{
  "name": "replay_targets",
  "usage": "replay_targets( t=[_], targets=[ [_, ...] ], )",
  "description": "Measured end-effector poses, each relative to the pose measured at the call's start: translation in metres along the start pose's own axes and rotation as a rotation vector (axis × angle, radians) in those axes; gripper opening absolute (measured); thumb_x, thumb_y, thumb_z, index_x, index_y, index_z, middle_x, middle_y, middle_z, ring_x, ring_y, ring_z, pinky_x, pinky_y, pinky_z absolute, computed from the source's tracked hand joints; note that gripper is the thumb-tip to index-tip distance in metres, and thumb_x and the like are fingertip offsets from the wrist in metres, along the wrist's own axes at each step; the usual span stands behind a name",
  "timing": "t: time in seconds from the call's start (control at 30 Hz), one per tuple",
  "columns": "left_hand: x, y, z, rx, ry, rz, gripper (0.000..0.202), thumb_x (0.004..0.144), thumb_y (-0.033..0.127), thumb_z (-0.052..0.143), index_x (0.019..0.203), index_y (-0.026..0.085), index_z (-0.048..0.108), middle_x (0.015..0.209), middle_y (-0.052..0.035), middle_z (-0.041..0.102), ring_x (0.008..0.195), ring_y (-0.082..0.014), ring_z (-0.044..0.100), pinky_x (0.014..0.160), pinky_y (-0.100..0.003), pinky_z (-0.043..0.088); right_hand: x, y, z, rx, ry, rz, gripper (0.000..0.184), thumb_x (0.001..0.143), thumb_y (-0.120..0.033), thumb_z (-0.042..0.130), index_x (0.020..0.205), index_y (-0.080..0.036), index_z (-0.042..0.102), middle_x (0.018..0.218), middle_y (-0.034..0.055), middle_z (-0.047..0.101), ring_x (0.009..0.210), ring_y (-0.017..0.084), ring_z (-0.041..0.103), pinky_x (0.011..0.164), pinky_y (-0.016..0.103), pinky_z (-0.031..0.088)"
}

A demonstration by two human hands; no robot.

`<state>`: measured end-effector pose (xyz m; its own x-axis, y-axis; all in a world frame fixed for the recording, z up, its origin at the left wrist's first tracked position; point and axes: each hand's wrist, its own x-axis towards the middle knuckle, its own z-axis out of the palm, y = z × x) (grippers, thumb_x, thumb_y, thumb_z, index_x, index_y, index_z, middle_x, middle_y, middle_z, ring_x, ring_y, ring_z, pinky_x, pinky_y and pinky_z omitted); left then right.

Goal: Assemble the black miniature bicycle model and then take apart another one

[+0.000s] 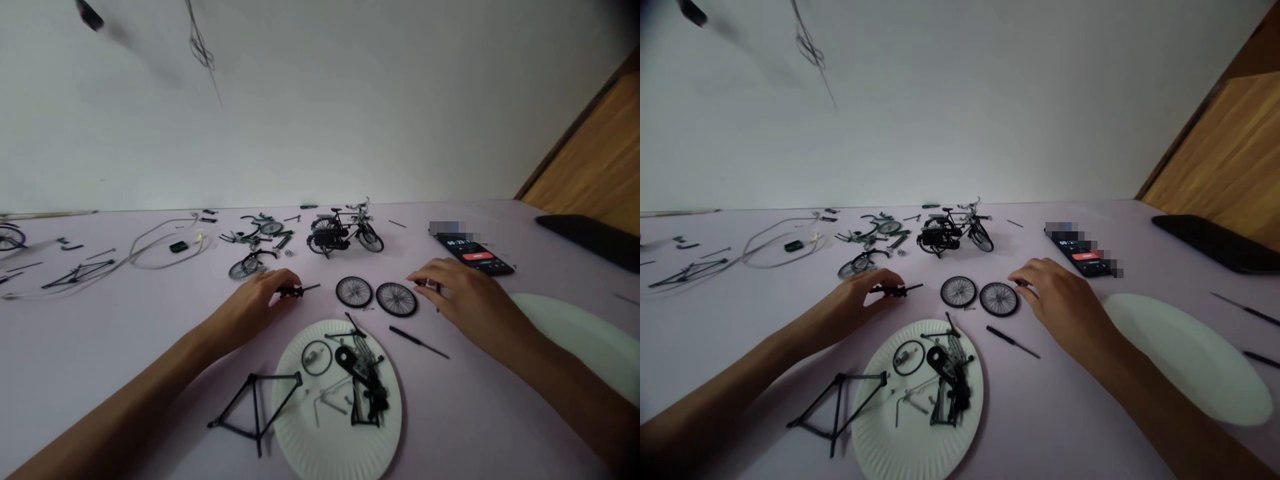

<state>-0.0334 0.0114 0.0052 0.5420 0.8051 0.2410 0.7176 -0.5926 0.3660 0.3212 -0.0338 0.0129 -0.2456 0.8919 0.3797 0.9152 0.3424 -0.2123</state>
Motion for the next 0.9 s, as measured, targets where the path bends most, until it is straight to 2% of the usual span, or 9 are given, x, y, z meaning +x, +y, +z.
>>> replay_targets(
  t=[0.2, 0.33, 0.4, 0.5, 0.6, 0.7, 0.9],
  targets=[
    [-0.001, 0.013, -0.003, 0.024, -0.007, 0.051, 0.025, 0.096, 0.028, 0.054, 0.12, 0.022, 0.057, 0.11, -0.0058, 0.068, 0.098, -0.0238, 0.064, 0.086, -0.04, 0.051, -0.002, 0.001, 0.001, -0.007, -0.061, 0.008, 0.008, 0.09, -0.02, 0.063, 0.091, -0.02, 0.071, 0.093, 0.0036, 0.07, 0.087, 0.023, 0.065, 0.076, 0.038, 0.05],
    [-0.001, 0.016, -0.006, -0.011, -0.023, 0.094, 0.025, 0.099, 0.023, 0.048, 0.122, 0.024, 0.057, 0.115, -0.0048, 0.065, 0.1, -0.0206, 0.063, 0.087, -0.035, 0.05, -0.003, -0.022, 0.003, 0.001, -0.002, -0.049, 0.009, 0.092, -0.021, 0.061, 0.091, -0.017, 0.069, 0.094, 0.0053, 0.068, 0.091, 0.024, 0.061, 0.084, 0.043, 0.048],
    [0.001, 0.011, -0.009, -0.053, -0.06, 0.079, 0.024, 0.098, 0.022, 0.048, 0.118, 0.025, 0.06, 0.114, -0.0045, 0.064, 0.097, -0.0188, 0.063, 0.084, -0.033, 0.051, -0.005, -0.042, 0.006, 0.089, 0.028, -0.18, 0.011, 0.094, -0.018, 0.057, 0.092, -0.017, 0.068, 0.094, 0.0056, 0.067, 0.09, 0.022, 0.06, 0.083, 0.041, 0.048],
    [0.004, 0.001, -0.015, -0.108, -0.119, 0.011, 0.019, 0.094, 0.026, 0.055, 0.11, 0.023, 0.065, 0.103, -0.0043, 0.066, 0.089, -0.0183, 0.063, 0.079, -0.031, 0.052, -0.013, -0.07, 0.011, 0.186, 0.047, -0.351, 0.012, 0.097, -0.018, 0.054, 0.1, -0.016, 0.066, 0.096, 0.0056, 0.066, 0.094, 0.021, 0.058, 0.087, 0.04, 0.048],
    [0.007, -0.003, -0.019, -0.179, -0.157, -0.027, 0.02, 0.093, 0.026, 0.056, 0.109, 0.023, 0.066, 0.093, -0.0029, 0.068, 0.084, -0.0166, 0.064, 0.075, -0.029, 0.052, -0.023, -0.087, 0.015, 0.149, 0.018, -0.501, 0.018, 0.096, -0.012, 0.05, 0.102, -0.017, 0.066, 0.095, 0.0047, 0.067, 0.091, 0.022, 0.059, 0.086, 0.042, 0.048],
    [0.008, -0.001, -0.019, -0.198, -0.159, -0.024, 0.021, 0.092, 0.023, 0.055, 0.11, 0.022, 0.067, 0.09, -0.0026, 0.068, 0.081, -0.0155, 0.064, 0.073, -0.028, 0.052, -0.026, -0.098, 0.015, 0.077, 0.009, -0.638, 0.025, 0.095, -0.008, 0.045, 0.104, -0.014, 0.067, 0.096, 0.0079, 0.067, 0.09, 0.023, 0.06, 0.084, 0.043, 0.049],
    [0.007, 0.0, -0.018, -0.194, -0.143, 0.004, 0.021, 0.091, 0.022, 0.055, 0.109, 0.02, 0.066, 0.088, -0.0037, 0.068, 0.079, -0.0157, 0.063, 0.074, -0.029, 0.053, -0.006, -0.14, 0.022, -0.048, 0.002, -0.91, 0.024, 0.092, -0.005, 0.047, 0.103, -0.011, 0.068, 0.085, 0.0069, 0.066, 0.08, 0.022, 0.059, 0.077, 0.039, 0.049]
  ],
)
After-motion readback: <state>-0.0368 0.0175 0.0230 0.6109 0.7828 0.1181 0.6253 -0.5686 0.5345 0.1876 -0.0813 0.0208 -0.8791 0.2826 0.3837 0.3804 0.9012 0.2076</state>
